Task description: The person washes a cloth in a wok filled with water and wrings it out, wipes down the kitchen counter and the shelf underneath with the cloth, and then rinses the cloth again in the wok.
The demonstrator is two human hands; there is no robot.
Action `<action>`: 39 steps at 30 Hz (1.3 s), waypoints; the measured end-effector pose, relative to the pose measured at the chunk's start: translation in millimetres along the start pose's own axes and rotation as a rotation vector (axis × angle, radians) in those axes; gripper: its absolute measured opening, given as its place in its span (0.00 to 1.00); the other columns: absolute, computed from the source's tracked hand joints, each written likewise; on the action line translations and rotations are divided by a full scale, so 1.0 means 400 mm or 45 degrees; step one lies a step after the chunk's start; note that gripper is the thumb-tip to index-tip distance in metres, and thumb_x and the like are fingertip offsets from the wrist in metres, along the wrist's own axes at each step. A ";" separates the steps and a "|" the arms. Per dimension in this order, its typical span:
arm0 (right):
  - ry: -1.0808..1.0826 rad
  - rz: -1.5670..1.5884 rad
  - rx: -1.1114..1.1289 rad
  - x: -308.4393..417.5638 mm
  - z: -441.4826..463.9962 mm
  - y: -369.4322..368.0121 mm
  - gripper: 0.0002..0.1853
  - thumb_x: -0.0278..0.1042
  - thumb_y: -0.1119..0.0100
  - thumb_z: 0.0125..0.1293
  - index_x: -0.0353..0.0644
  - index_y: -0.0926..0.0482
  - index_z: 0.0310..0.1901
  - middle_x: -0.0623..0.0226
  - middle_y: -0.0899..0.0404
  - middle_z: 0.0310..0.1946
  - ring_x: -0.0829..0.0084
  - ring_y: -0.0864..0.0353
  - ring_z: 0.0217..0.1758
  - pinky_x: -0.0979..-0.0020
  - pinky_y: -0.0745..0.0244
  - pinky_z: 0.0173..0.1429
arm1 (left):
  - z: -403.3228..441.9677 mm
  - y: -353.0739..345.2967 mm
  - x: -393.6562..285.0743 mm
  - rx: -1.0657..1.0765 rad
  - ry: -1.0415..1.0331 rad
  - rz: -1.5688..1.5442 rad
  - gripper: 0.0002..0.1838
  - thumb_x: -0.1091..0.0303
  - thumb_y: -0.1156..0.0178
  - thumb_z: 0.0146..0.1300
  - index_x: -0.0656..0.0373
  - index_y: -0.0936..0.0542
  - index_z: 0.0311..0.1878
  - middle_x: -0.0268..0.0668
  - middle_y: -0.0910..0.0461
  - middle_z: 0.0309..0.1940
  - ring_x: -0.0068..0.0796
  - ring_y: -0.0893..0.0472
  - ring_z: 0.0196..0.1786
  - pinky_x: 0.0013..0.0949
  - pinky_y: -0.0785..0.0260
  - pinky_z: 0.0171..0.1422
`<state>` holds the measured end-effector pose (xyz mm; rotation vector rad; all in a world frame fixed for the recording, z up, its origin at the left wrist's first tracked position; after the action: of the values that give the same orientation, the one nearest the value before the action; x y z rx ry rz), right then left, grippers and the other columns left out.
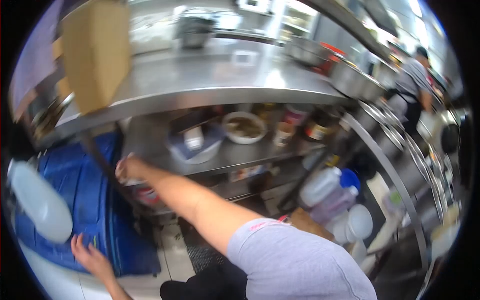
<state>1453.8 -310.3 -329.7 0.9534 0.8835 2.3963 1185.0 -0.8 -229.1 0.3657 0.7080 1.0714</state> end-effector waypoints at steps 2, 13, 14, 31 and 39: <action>-0.213 -0.012 -0.122 0.123 -0.093 0.098 0.08 0.32 0.33 0.44 0.49 0.13 0.30 0.60 0.14 0.29 0.58 0.14 0.35 0.58 0.22 0.42 | -0.010 0.014 0.028 -0.073 -0.084 -0.030 0.20 0.75 0.47 0.68 0.67 0.26 0.63 0.51 0.29 0.64 0.49 0.32 0.70 0.46 0.45 0.76; -0.093 0.811 0.335 0.431 -0.360 0.181 0.11 0.28 0.41 0.55 0.37 0.17 0.40 0.57 0.14 0.36 0.62 0.14 0.41 0.63 0.21 0.45 | 0.073 -0.052 -0.424 0.797 0.000 -1.004 0.12 0.76 0.41 0.69 0.66 0.22 0.54 0.43 0.21 0.51 0.33 0.22 0.53 0.35 0.30 0.62; 0.005 0.769 0.280 0.459 -0.361 0.196 0.11 0.31 0.40 0.54 0.38 0.17 0.38 0.56 0.15 0.35 0.60 0.15 0.40 0.61 0.21 0.44 | 0.080 -0.056 -0.490 0.998 -0.054 -1.033 0.10 0.76 0.42 0.70 0.66 0.21 0.53 0.41 0.21 0.50 0.32 0.22 0.53 0.34 0.31 0.61; -1.517 1.596 -0.514 0.763 -0.763 1.225 0.15 0.46 0.42 0.75 0.43 0.24 0.51 0.73 0.20 0.43 0.81 0.20 0.46 0.73 0.22 0.48 | 0.404 0.139 -1.276 2.321 -0.325 -1.514 0.11 0.73 0.40 0.70 0.62 0.19 0.54 0.41 0.20 0.53 0.29 0.21 0.54 0.30 0.30 0.60; -1.836 1.065 -0.959 1.012 -0.872 1.464 0.16 0.43 0.37 0.72 0.43 0.24 0.53 0.70 0.19 0.43 0.77 0.19 0.45 0.69 0.20 0.47 | 0.667 0.154 -1.467 2.145 -0.608 -1.610 0.13 0.74 0.39 0.61 0.62 0.16 0.49 0.41 0.23 0.56 0.31 0.23 0.57 0.30 0.29 0.55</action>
<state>846.7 -637.8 60.8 2.3135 -0.9913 1.4263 1155.6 -480.4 205.2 1.2828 1.0093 -1.0083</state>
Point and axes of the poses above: each hand's wrist, its own z-axis towards the middle knuckle, its own y-axis out of the back of the hand, x = y × z, the point moved 7 cm from there along z, towards the middle knuckle
